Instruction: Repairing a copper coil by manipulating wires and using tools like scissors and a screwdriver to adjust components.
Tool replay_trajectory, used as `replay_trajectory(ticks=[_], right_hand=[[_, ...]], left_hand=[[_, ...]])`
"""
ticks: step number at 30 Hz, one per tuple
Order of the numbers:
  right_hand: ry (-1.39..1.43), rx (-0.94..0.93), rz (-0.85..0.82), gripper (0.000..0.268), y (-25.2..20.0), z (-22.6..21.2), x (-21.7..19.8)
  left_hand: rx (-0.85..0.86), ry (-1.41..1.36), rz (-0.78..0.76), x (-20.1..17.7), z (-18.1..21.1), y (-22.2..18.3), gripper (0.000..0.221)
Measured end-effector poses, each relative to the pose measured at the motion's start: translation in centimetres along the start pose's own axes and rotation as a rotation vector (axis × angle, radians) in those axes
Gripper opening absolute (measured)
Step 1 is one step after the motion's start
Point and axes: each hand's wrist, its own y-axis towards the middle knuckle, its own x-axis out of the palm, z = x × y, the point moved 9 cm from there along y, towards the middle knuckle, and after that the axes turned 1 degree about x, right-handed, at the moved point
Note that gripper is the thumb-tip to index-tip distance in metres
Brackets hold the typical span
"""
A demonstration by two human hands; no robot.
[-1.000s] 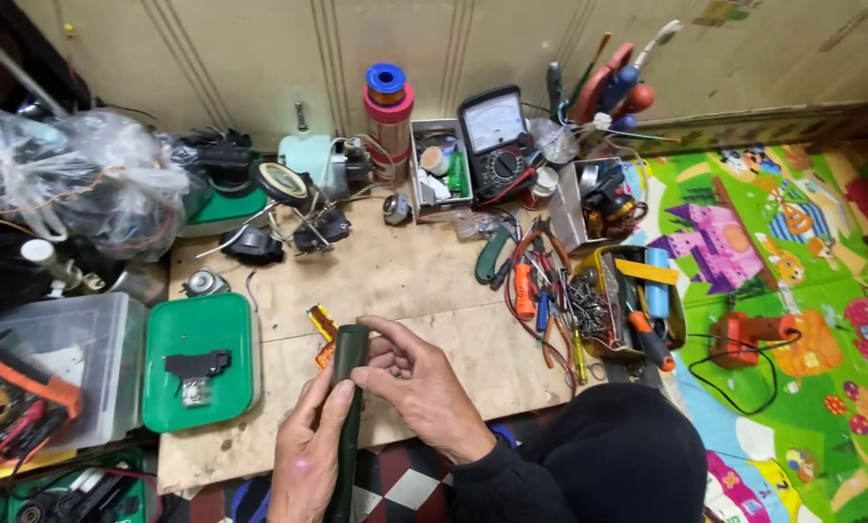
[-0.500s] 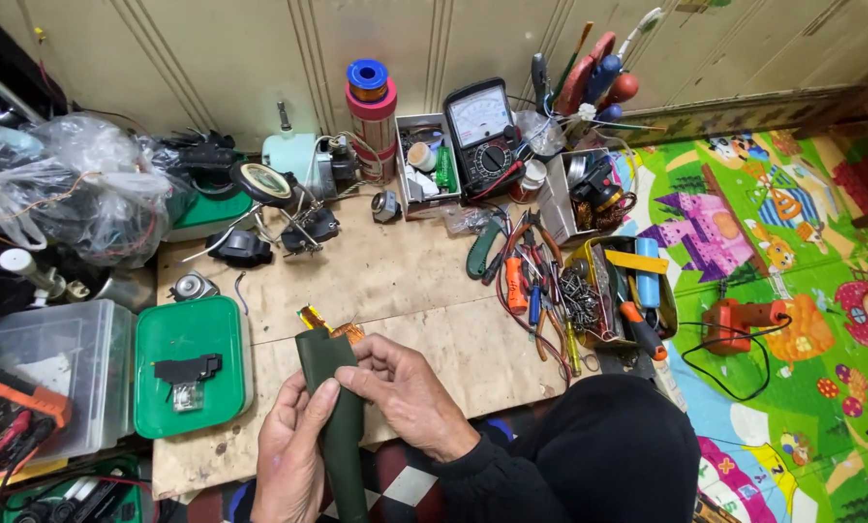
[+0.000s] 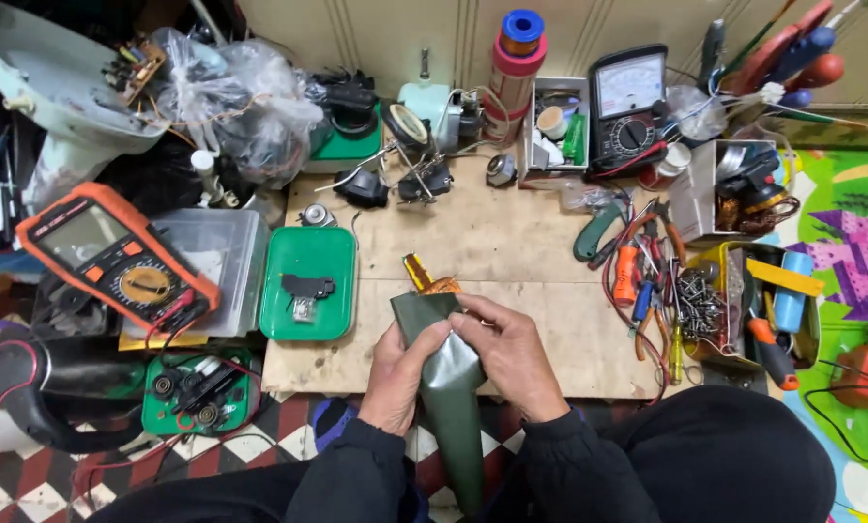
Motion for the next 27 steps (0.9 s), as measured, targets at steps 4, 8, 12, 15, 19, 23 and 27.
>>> replay_trajectory(ticks=[4, 8, 12, 15, 19, 23, 27], right_hand=[[0.015, 0.013, 0.034, 0.025, 0.8, 1.4, -0.8], [0.052, 0.071, -0.013, 0.026, 0.8, 1.1, -0.5], [0.077, 0.106, -0.071, 0.03, 0.2, 0.5, -0.1], [-0.018, 0.042, -0.179, 0.047, -0.1, 0.1, 1.1], [-0.057, -0.007, -0.141, 0.049, -1.1, -1.0, 1.1], [-0.09, -0.086, -0.124, 0.041, -2.2, -3.5, 0.9], [-0.233, -0.288, -0.034, 0.034, -3.5, -7.1, 0.4]], left_hand=[[0.103, 0.22, 0.061, -0.7, 0.6, 0.2, 0.032], [0.162, 0.211, 0.07, -1.3, 1.1, 0.6, 0.025], [0.098, 0.034, 0.121, -2.0, 0.4, 1.0, 0.022], [0.111, -0.05, 0.151, -2.3, 0.5, 1.6, 0.022], [0.113, -0.119, 0.154, -2.1, 0.8, 0.9, 0.021], [0.134, 0.115, -0.046, -0.9, 2.3, 0.1, 0.032], [0.079, 0.219, 0.026, -0.1, 2.3, -0.8, 0.041]])
